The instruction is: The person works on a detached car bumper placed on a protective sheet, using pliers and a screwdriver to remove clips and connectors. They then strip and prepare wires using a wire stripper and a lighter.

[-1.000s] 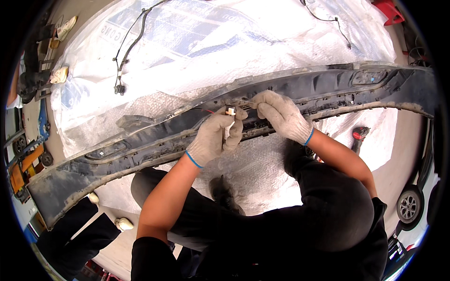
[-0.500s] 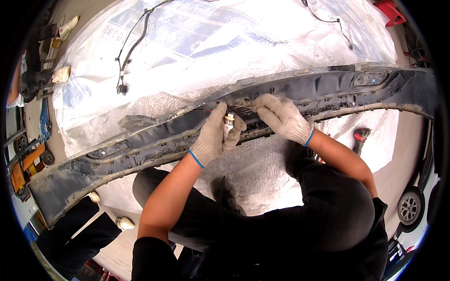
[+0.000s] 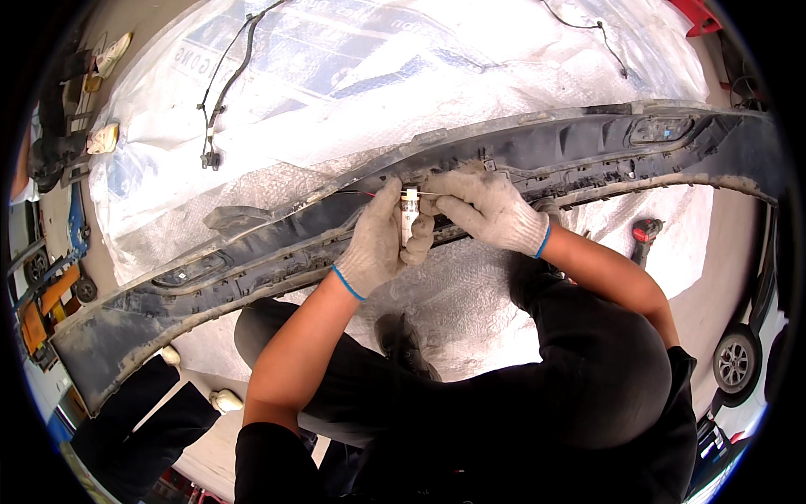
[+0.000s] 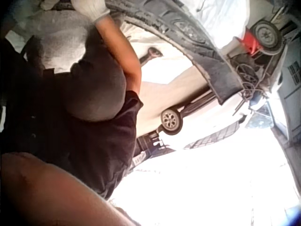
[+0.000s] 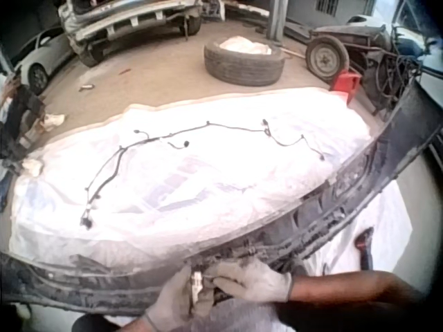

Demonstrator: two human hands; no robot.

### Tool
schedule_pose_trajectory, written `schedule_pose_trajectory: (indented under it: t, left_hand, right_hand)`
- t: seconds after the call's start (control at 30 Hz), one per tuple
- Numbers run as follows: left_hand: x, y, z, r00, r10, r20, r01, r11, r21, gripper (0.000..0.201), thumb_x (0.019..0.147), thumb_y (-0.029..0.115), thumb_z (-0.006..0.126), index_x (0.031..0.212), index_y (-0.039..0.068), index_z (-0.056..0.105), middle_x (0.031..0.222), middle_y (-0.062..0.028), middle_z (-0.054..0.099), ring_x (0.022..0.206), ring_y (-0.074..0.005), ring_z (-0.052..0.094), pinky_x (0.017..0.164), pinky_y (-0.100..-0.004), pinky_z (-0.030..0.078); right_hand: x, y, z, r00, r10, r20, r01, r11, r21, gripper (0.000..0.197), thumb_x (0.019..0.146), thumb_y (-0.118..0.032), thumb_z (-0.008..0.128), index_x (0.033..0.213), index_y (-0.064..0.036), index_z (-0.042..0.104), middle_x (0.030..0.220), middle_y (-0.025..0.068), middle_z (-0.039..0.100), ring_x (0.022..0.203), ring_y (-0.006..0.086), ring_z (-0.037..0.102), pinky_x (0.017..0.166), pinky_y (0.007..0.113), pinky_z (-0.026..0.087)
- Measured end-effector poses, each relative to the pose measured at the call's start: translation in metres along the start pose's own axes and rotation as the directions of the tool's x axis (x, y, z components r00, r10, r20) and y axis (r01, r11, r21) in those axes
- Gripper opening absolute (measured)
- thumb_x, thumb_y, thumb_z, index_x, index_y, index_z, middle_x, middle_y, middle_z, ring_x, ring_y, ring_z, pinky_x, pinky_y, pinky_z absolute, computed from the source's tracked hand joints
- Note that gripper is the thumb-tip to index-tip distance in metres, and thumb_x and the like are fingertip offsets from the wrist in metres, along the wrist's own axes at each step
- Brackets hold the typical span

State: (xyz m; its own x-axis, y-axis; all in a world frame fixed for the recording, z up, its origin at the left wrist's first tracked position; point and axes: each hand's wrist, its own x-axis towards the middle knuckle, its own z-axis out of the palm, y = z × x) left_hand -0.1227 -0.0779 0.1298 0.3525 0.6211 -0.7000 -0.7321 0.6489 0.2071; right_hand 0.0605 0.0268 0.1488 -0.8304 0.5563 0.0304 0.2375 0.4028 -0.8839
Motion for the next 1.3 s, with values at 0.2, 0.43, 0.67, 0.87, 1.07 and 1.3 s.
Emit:
schedule_pose_trajectory:
  t: [0.2,0.43,0.67,0.87,1.07,1.3]
  left_hand:
    - [0.001,-0.004,-0.003,1.0,0.019,0.008,-0.019,1.0,-0.024,0.063,0.103,0.065,0.031,0.094,0.012,0.065,0.068,0.0008,0.053,0.05,-0.0109,0.035,0.045,-0.026,0.021]
    - [-0.001,-0.008,0.003,0.997,0.013,-0.07,-0.008,0.997,0.076,0.062,0.102,0.067,0.031,0.092,0.014,0.061,0.065,0.0019,0.054,0.049,-0.0099,0.039,0.044,-0.0252,0.021]
    - [-0.006,-0.002,0.021,0.973,0.037,-0.228,-0.009,0.993,0.122,0.069,0.103,0.067,0.024,0.08,0.014,0.06,0.057,0.002,0.045,0.045,-0.0093,0.03,0.044,-0.0277,0.017]
    - [-0.001,-0.005,0.012,0.971,0.13,-0.202,-0.093,0.979,0.18,0.067,0.104,0.059,0.031,0.068,0.01,0.057,0.057,-0.0017,0.05,0.043,-0.0104,0.033,0.04,-0.0276,0.02]
    - [0.005,-0.004,0.001,0.935,0.217,-0.281,-0.131,0.946,0.296,0.056,0.103,0.043,0.035,0.066,0.007,0.056,0.06,-0.0062,0.055,0.042,-0.0108,0.034,0.039,-0.027,0.021]
    - [0.002,-0.001,0.002,0.942,0.251,-0.222,-0.146,0.904,0.401,0.048,0.099,0.033,0.039,0.061,0.007,0.053,0.062,-0.007,0.055,0.042,-0.0105,0.034,0.038,-0.0267,0.022]
  right_hand:
    - [-0.006,-0.002,0.007,0.998,0.062,-0.003,-0.062,0.997,0.045,0.026,0.096,-0.015,0.058,0.114,0.0005,0.067,0.094,0.0171,0.07,0.083,0.0325,0.07,0.074,0.039,0.057]
    - [-0.014,0.007,0.014,0.999,0.008,0.05,-0.01,0.999,0.041,0.03,0.094,-0.014,0.06,0.12,0.0013,0.065,0.09,0.0168,0.068,0.079,0.0318,0.069,0.071,0.04,0.056]
    - [-0.014,0.001,0.009,0.979,0.057,0.194,-0.059,0.998,0.006,0.033,0.098,-0.016,0.056,0.125,0.0014,0.063,0.092,0.016,0.068,0.08,0.0292,0.069,0.073,0.039,0.056]
    - [-0.01,0.0,-0.003,0.987,0.154,0.034,-0.158,0.969,0.188,0.033,0.098,-0.016,0.054,0.125,0.0013,0.062,0.093,0.0169,0.069,0.076,0.0281,0.067,0.073,0.039,0.054]
    - [-0.01,0.005,-0.015,0.982,0.181,0.057,-0.183,0.983,0.025,0.021,0.098,-0.014,0.052,0.112,-0.0018,0.063,0.081,0.0141,0.066,0.073,0.0282,0.066,0.069,0.039,0.053]
    - [-0.01,0.009,-0.013,0.995,-0.02,0.095,0.03,0.994,-0.106,0.018,0.094,-0.01,0.054,0.107,-0.0022,0.064,0.095,0.0155,0.067,0.079,0.0368,0.067,0.07,0.042,0.055]
